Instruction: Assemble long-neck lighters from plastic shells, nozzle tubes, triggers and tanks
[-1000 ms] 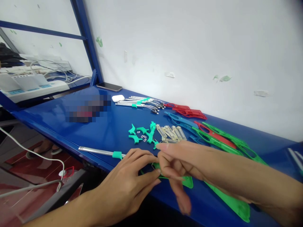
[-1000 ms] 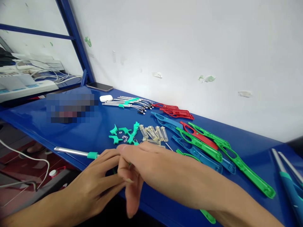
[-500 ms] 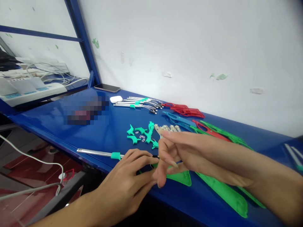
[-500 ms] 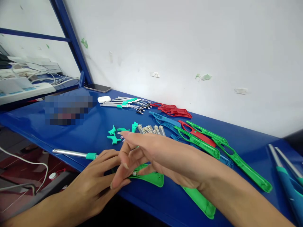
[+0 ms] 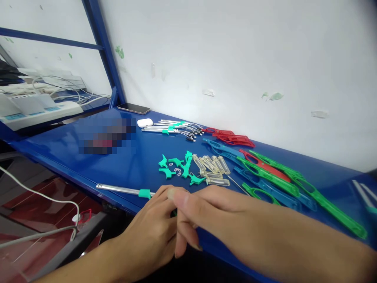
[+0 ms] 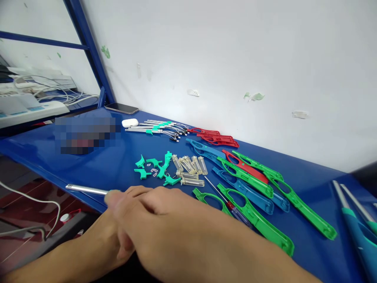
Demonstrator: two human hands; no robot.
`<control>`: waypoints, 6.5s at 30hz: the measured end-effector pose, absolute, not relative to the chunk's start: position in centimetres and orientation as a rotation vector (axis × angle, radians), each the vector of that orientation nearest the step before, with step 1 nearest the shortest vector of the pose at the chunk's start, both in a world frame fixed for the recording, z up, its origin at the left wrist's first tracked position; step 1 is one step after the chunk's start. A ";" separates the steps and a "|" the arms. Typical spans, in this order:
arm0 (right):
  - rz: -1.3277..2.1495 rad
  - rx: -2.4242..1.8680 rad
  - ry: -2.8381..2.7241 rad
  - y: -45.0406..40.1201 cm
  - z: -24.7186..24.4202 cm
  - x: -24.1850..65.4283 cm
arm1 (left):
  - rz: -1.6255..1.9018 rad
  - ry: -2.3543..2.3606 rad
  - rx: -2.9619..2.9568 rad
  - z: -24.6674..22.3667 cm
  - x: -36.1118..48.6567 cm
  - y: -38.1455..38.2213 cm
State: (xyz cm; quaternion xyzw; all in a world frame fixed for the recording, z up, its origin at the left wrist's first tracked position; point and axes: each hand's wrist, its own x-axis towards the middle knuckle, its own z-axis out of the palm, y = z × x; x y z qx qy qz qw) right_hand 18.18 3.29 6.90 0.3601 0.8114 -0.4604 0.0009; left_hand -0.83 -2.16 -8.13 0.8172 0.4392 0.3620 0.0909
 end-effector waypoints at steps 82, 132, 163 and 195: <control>-0.897 1.349 3.523 5.8 -1.8 21.8 | 0.525 1.635 2.152 0.2 -3.8 1.2; -1.485 1.564 3.326 5.3 -2.3 21.3 | 0.779 1.323 1.744 0.8 -1.4 2.1; -2.003 1.980 2.868 6.0 -2.1 21.0 | 0.857 1.291 1.754 0.9 -0.7 2.1; -1.795 1.742 3.104 5.7 -1.9 21.4 | 0.864 1.392 1.804 -0.2 0.0 1.8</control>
